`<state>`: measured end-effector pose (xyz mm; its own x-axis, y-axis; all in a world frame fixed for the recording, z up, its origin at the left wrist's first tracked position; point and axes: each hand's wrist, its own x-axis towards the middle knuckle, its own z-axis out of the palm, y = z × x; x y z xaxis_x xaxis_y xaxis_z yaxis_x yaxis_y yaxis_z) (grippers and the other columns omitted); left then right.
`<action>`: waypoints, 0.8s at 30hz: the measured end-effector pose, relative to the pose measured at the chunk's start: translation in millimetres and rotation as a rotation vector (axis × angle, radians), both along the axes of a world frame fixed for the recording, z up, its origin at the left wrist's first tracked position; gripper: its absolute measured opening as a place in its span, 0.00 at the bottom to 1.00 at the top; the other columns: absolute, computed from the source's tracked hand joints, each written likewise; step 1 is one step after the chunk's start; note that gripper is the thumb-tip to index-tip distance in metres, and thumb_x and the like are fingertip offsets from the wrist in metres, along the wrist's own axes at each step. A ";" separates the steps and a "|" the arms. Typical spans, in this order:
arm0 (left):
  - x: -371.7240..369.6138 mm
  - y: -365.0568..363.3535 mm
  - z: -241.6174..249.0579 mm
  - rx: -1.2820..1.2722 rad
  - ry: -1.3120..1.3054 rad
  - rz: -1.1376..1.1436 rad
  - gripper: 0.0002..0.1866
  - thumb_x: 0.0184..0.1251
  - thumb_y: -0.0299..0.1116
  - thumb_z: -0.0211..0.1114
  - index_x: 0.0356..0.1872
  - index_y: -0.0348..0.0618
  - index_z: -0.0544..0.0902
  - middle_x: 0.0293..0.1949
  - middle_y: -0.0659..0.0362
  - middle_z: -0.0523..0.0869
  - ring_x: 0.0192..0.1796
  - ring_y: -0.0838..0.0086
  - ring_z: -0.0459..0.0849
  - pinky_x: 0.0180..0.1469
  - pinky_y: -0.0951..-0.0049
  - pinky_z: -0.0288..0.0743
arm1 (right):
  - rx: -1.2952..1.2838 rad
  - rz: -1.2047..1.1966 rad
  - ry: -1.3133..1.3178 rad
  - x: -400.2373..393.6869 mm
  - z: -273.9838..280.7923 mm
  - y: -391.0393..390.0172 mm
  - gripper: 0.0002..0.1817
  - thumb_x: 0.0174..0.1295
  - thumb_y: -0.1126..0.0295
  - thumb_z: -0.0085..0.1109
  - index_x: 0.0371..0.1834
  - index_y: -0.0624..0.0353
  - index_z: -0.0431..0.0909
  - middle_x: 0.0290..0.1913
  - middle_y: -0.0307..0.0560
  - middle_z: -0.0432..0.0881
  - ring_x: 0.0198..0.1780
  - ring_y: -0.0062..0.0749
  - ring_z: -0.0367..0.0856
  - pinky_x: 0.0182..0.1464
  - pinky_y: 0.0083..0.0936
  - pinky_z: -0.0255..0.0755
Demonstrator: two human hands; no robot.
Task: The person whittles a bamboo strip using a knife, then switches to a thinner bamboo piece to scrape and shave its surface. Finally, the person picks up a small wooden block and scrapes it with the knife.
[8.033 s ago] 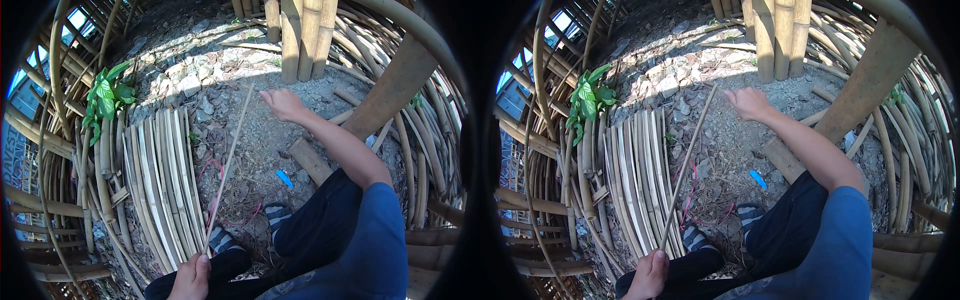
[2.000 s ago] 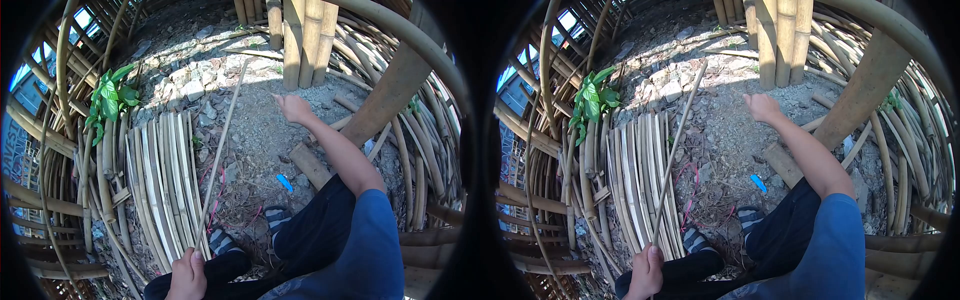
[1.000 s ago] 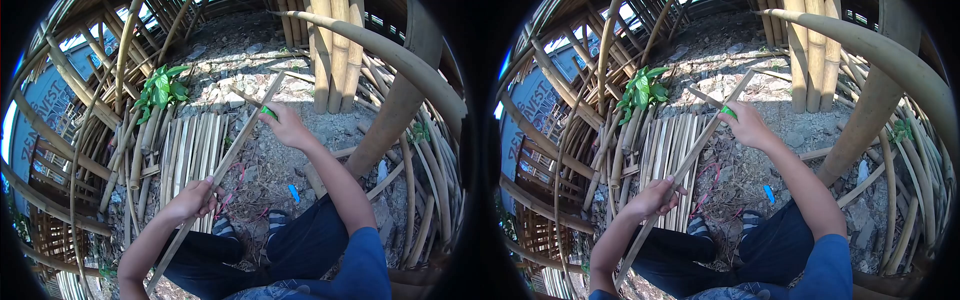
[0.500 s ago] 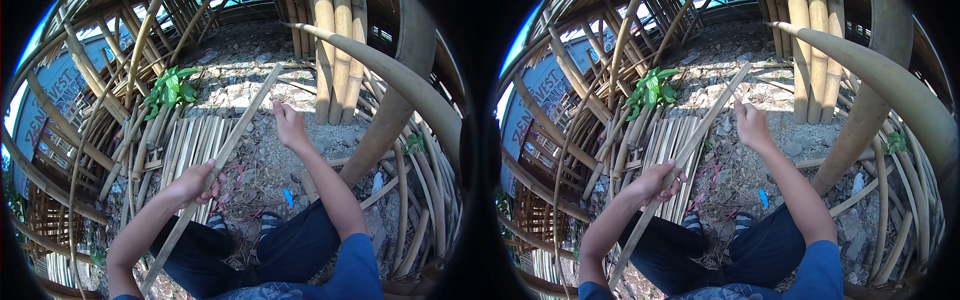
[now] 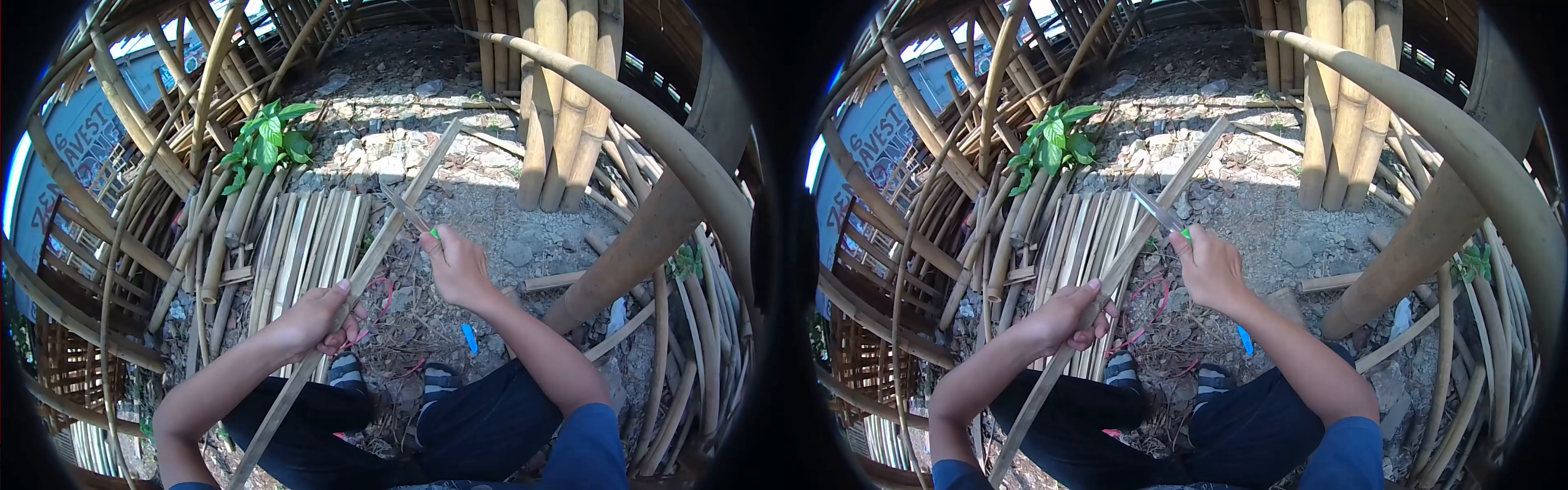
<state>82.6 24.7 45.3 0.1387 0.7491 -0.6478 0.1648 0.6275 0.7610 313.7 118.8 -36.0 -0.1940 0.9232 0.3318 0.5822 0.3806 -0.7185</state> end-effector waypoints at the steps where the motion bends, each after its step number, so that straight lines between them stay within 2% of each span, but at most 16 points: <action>1: -1.5 5.4 -0.2 0.006 0.004 -0.002 0.28 0.86 0.51 0.36 0.46 0.33 0.74 0.22 0.55 0.79 0.14 0.80 0.64 0.16 0.78 0.59 | 0.015 -0.018 0.023 -4.3 -1.8 -1.2 0.27 0.77 0.45 0.44 0.37 0.61 0.74 0.24 0.58 0.78 0.32 0.62 0.80 0.37 0.49 0.69; 5: -7.7 19.3 2.4 -0.015 0.044 -0.020 0.27 0.86 0.51 0.37 0.46 0.34 0.75 0.23 0.56 0.79 0.14 0.81 0.63 0.16 0.78 0.58 | -0.016 0.012 0.015 -12.7 4.5 0.6 0.28 0.77 0.45 0.43 0.35 0.61 0.74 0.23 0.57 0.77 0.31 0.61 0.80 0.36 0.47 0.69; 7: -4.3 20.9 7.5 -0.035 0.052 -0.007 0.27 0.86 0.51 0.37 0.45 0.35 0.75 0.21 0.59 0.77 0.13 0.85 0.61 0.15 0.81 0.55 | -0.029 -0.023 -0.002 -15.8 17.4 2.0 0.26 0.77 0.48 0.43 0.32 0.61 0.74 0.23 0.59 0.79 0.31 0.62 0.81 0.36 0.52 0.69; 11: -8.6 19.0 3.5 -0.033 0.068 -0.018 0.27 0.85 0.51 0.37 0.45 0.36 0.75 0.21 0.60 0.76 0.13 0.86 0.61 0.14 0.83 0.54 | -0.009 -0.042 0.000 -26.2 20.5 1.4 0.26 0.78 0.49 0.42 0.30 0.61 0.74 0.20 0.59 0.77 0.29 0.62 0.80 0.35 0.52 0.68; 13: -11.7 20.3 -3.7 -0.043 -0.019 -0.002 0.27 0.85 0.51 0.37 0.45 0.36 0.75 0.21 0.60 0.76 0.13 0.86 0.61 0.14 0.83 0.53 | 0.002 -0.081 0.064 -25.5 26.1 1.1 0.27 0.78 0.49 0.43 0.29 0.61 0.74 0.21 0.61 0.77 0.29 0.63 0.80 0.35 0.52 0.68; 17: -23.8 24.1 -22.2 -0.073 -0.113 0.023 0.28 0.85 0.52 0.36 0.47 0.36 0.76 0.22 0.61 0.75 0.13 0.85 0.60 0.14 0.82 0.51 | 0.057 -0.147 0.014 -21.4 16.7 5.9 0.26 0.78 0.50 0.43 0.29 0.62 0.74 0.21 0.61 0.77 0.28 0.63 0.79 0.34 0.53 0.68; 19: -27.8 23.8 -26.7 -0.088 -0.119 0.005 0.28 0.85 0.52 0.36 0.49 0.36 0.76 0.22 0.61 0.74 0.14 0.84 0.59 0.15 0.82 0.50 | -0.017 -0.076 -0.095 -28.0 13.6 -2.7 0.26 0.78 0.51 0.43 0.28 0.61 0.74 0.20 0.60 0.78 0.26 0.62 0.79 0.33 0.53 0.69; 24: -40.3 13.5 -37.5 -0.145 -0.162 0.009 0.28 0.86 0.52 0.34 0.52 0.37 0.76 0.23 0.61 0.74 0.16 0.83 0.59 0.17 0.80 0.50 | -0.018 0.119 -0.147 -58.9 3.0 -38.7 0.25 0.77 0.52 0.46 0.27 0.62 0.74 0.18 0.58 0.78 0.21 0.58 0.79 0.27 0.51 0.70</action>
